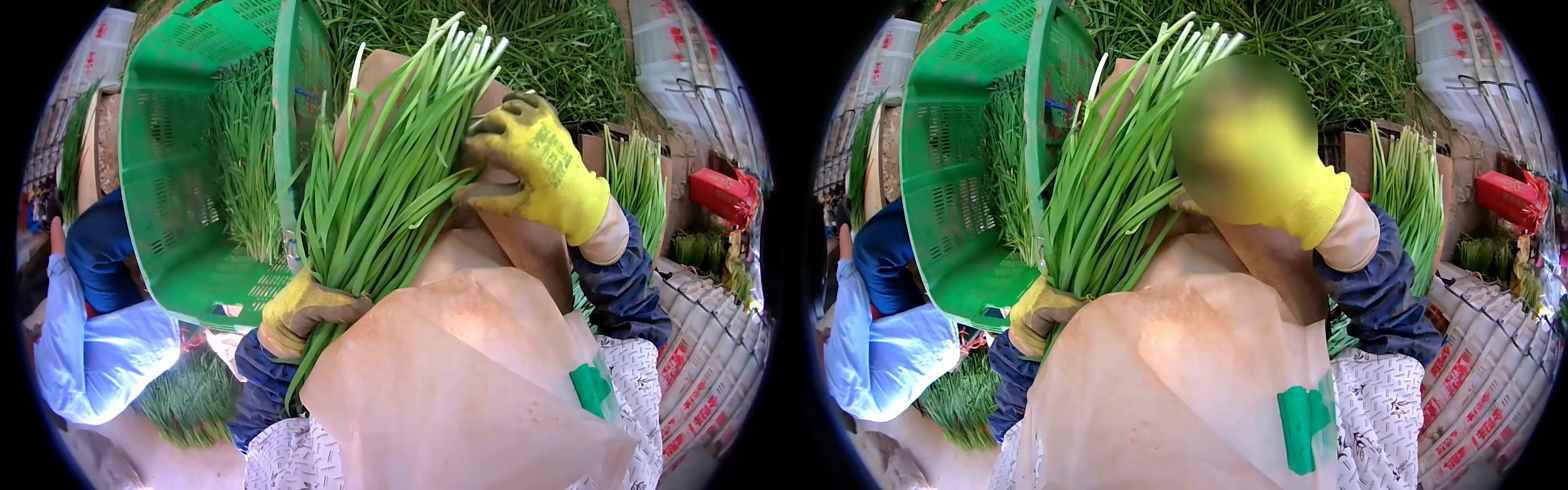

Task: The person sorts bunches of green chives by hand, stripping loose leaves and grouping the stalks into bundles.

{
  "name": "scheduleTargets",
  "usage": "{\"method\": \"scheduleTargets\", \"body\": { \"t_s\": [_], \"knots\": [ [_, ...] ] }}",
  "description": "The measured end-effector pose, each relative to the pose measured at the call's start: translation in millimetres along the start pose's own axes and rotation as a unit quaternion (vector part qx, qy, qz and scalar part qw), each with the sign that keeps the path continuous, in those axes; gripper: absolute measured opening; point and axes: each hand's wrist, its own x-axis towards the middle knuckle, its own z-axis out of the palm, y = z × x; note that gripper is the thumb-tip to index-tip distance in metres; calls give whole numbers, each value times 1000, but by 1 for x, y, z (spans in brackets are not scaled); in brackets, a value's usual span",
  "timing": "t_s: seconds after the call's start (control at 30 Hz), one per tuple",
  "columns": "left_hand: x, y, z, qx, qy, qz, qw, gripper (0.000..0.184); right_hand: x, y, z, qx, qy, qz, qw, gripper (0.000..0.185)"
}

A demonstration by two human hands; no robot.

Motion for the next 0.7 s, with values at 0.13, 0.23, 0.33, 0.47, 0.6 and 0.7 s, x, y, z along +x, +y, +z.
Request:
{"method": "scheduleTargets", "body": {
  "t_s": [0.13, 0.23, 0.33, 0.47, 0.6, 0.7],
  "knots": [
    [-4, -11, -5, 8, -14, 28, 999, 47, 3, -23, -15, 61, -150, 101, 982, 41],
    [-4, -22, -8, 57, -52, 111, 991, 48, -2, -11, -10, 183, -141, 80, 970, 33],
    [-6, 1, 1, 75, -9, 65, 995, 52, -5, -5, -7, 313, -120, 99, 937, 25],
    [-15, -2, -1, 4, 55, -79, 995, 67, -1, -15, -22, 494, -55, 256, 829, 17],
    [-13, 2, -3, 34, 50, -65, 996, 89, -3, -5, -24, 603, 6, 364, 710, 21],
    [-10, -3, -3, 4, 51, -78, 996, 89, -6, 12, -23, 646, 83, 388, 653, 22]
  ]
}}
